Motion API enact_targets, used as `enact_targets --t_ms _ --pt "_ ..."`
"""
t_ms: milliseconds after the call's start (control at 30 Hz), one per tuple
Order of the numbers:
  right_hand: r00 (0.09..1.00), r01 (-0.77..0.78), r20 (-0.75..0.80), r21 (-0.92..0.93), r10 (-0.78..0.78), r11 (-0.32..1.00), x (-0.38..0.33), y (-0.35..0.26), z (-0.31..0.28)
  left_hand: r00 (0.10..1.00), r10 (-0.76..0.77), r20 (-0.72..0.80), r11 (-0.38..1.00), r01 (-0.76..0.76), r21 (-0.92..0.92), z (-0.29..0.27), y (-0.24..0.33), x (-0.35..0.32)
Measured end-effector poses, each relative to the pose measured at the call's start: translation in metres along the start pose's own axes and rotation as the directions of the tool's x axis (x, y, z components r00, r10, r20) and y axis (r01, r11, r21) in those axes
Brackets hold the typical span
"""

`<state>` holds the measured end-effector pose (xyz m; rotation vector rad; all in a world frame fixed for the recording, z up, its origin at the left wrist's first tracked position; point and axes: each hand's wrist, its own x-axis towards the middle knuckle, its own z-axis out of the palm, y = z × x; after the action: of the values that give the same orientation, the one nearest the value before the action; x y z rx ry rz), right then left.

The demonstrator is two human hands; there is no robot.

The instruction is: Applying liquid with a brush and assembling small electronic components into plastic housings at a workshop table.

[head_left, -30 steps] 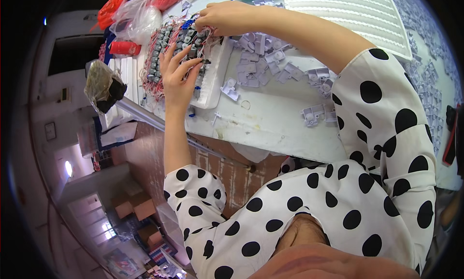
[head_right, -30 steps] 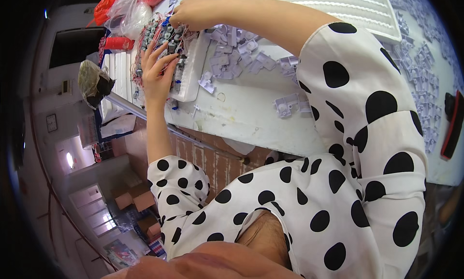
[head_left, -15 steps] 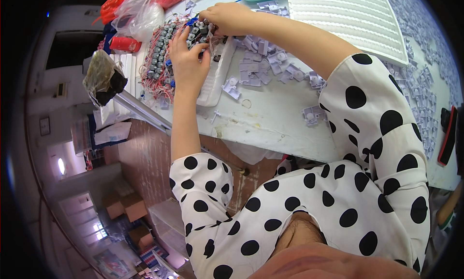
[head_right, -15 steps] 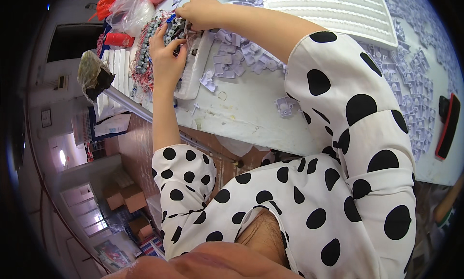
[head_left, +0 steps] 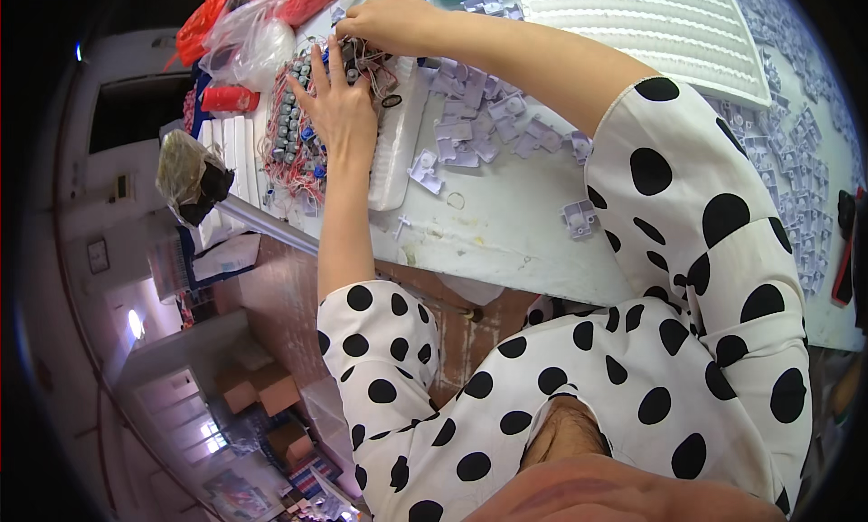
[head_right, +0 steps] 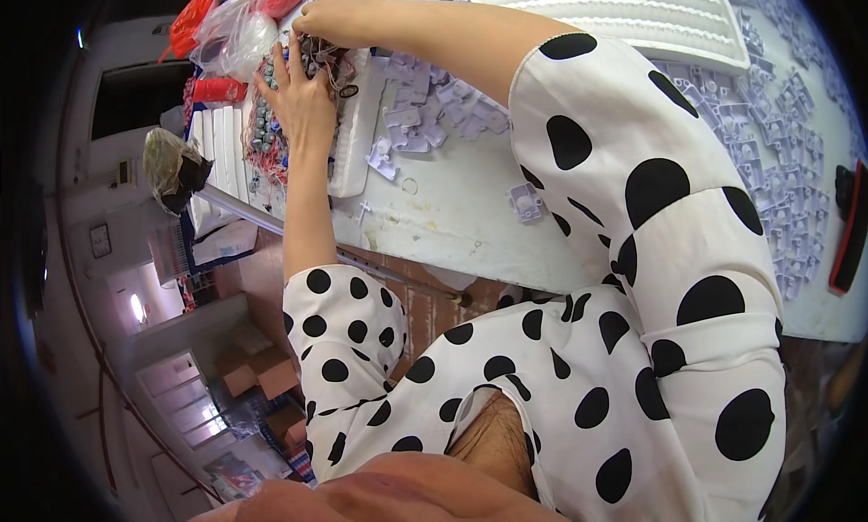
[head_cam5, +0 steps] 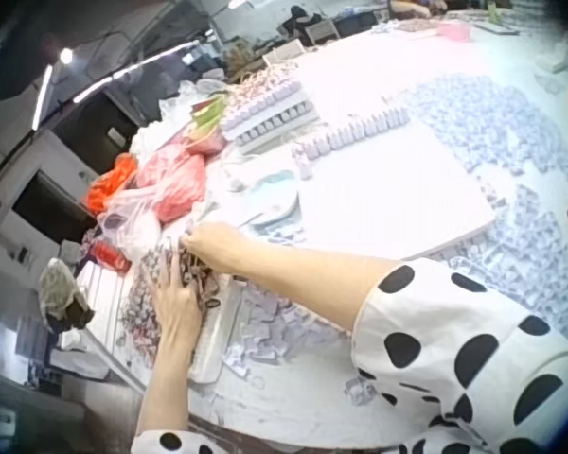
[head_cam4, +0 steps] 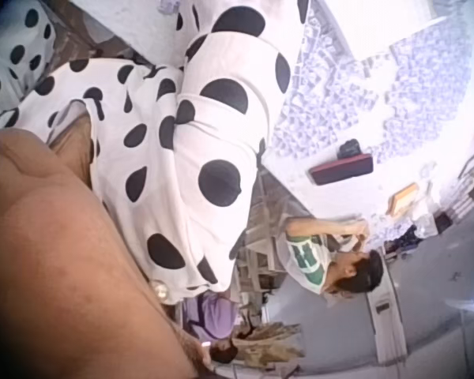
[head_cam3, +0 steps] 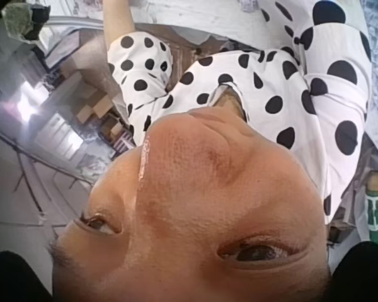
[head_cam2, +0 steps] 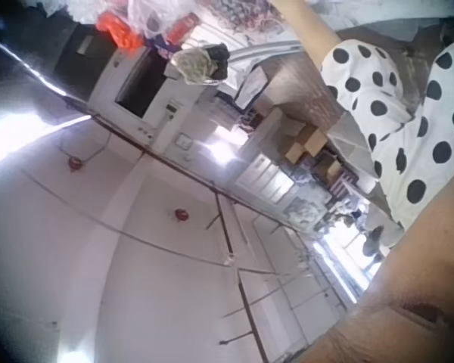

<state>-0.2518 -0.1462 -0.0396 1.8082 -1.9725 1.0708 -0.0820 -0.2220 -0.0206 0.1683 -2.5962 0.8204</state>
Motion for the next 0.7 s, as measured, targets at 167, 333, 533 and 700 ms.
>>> enact_targets --t_ms 167,333,533,700 --pt "0.999 -0.033 0.036 0.056 0.031 0.998 -0.003 -0.002 -0.007 0.998 0.055 0.032 0.998 -0.054 -0.033 0.0 -0.01 0.011" --pt "0.999 -0.037 -0.011 0.11 0.038 0.993 -0.004 -0.001 -0.005 0.998 0.053 -0.029 0.985 -0.057 -0.165 0.005 -0.01 0.015" --pt "0.995 -0.099 0.037 0.104 0.095 0.99 -0.003 -0.003 -0.008 0.993 0.101 -0.055 0.99 -0.106 -0.09 0.008 -0.012 0.017" --pt "0.996 -0.084 0.046 0.132 0.078 0.988 -0.005 -0.005 -0.003 0.996 0.088 -0.028 0.989 -0.091 -0.119 0.01 -0.012 0.013"
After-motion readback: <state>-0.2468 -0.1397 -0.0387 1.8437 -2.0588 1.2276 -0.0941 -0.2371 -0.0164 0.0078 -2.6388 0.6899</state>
